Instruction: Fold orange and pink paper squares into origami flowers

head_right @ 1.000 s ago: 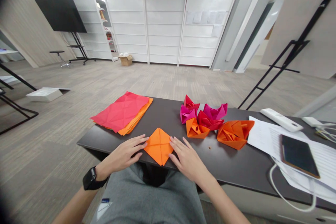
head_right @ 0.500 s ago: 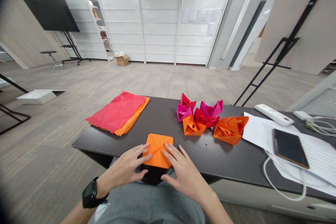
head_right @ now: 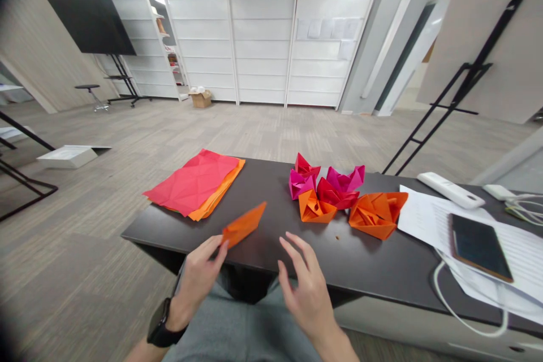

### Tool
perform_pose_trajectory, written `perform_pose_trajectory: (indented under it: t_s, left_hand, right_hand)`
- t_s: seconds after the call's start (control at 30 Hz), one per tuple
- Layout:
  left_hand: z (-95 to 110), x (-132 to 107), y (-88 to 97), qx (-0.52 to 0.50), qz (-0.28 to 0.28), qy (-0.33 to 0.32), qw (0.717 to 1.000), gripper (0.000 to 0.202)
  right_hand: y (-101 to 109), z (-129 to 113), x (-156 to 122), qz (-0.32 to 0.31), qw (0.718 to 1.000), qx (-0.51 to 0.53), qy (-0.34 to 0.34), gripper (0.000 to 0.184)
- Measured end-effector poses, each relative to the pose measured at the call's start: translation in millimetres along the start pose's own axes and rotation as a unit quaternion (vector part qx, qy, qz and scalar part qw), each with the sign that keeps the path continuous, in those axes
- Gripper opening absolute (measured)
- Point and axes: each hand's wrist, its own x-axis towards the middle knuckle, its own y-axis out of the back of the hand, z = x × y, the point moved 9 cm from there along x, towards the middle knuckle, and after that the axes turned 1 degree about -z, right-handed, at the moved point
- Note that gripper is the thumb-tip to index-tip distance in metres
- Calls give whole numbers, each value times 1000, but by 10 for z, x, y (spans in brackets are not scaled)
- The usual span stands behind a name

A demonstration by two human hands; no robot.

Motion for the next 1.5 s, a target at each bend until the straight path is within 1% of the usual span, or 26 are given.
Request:
perform_pose_trajectory:
  t_s: [0.03,0.07,0.1,0.17,0.23,0.27,0.3,0.37,0.4,0.43,0.47,0.5,0.53,0.57,0.6,0.67,0.73,0.8,0.9,0.93,0.97,1.07,1.13,1.23,1.37,1.5]
  left_hand:
    - [-100,-21,-12,-53,28,87,994,26]
    - [-165,-71,-90,-121,40,163,978,29]
    - [-173,-133,-229,-206,36,214,954,32]
    - [-114,-303,-556,-375,31,287,881,42]
    - [-38,-518,-831,-475,31,339,811,50]
    - [29,-622,-977,-504,-8,358,786,53]
    - [104,-734,-1110,-516,-71,379,765,56]
    - [282,-938,-1249,-481,-238,390,749,59]
    - [351,-1001,-1226,-433,-315,370,759,56]
    - [401,-998,-1145,-371,-372,324,787,50]
    - [428,-894,-994,-292,-382,247,841,38]
    - [457,-718,-793,-207,-346,153,902,27]
    - [499,-551,-597,-130,-296,64,944,20]
    - [523,-408,-431,-65,-244,-7,968,18]
    - [546,-311,-348,-10,-219,-73,973,32]
    - [520,-210,-376,76,-231,-168,955,56]
    - [435,-159,-469,129,-247,-211,937,62]
    - [368,-130,-534,158,-250,-219,930,60]
    - [378,-97,-553,175,-242,-219,929,51]
    - [402,-82,-552,177,-240,-223,928,46]
    - [428,-63,-550,177,-239,-227,927,41]
    - [470,37,-552,173,-237,-226,929,23]
    - [439,130,-565,171,-238,-204,934,17]
    - [317,296,-562,161,-223,-137,952,18]
    - [137,476,-563,86,-200,-40,975,13]
    - [53,570,-606,44,-191,-3,981,8]
  right_hand:
    - [31,-57,-17,24,999,12,-23,56]
    - [1,-138,-22,16,999,20,-29,57]
    - [-77,-224,-16,-15,999,22,-24,59]
    - [-261,-345,4,-94,995,14,-3,58]
    - [-431,-334,13,-175,984,-3,8,51]
    - [-492,-287,13,-211,977,-10,10,47]
    - [-533,-229,14,-242,970,-14,13,44]
    - [-549,-102,43,-281,959,-11,26,41]
    - [-532,-43,76,-291,956,-6,35,40]
    - [-507,16,122,-297,954,-2,43,38]
    - [-481,74,176,-300,953,-2,49,36]
    - [-460,120,233,-302,952,-1,58,34]
    - [-447,151,287,-304,950,0,70,32]
    - [-438,167,333,-304,949,1,84,31]
    - [-429,171,372,-299,949,0,98,30]
    - [-414,170,408,-282,952,-8,116,29]
    - [-397,179,384,-263,958,-24,115,32]
    - [-395,181,296,-264,957,-29,115,40]
    - [-407,151,138,-292,946,-22,137,70]
    - [-409,147,110,-296,944,-21,142,75]
    - [-407,149,103,-295,945,-23,140,72]
    - [-411,162,170,-272,954,-25,125,44]
    - [-429,164,244,-254,960,-19,119,30]
    - [-456,221,370,-217,972,2,93,27]
    - [-467,416,518,-152,987,59,4,21]
    - [-515,532,587,-130,986,89,-53,15]
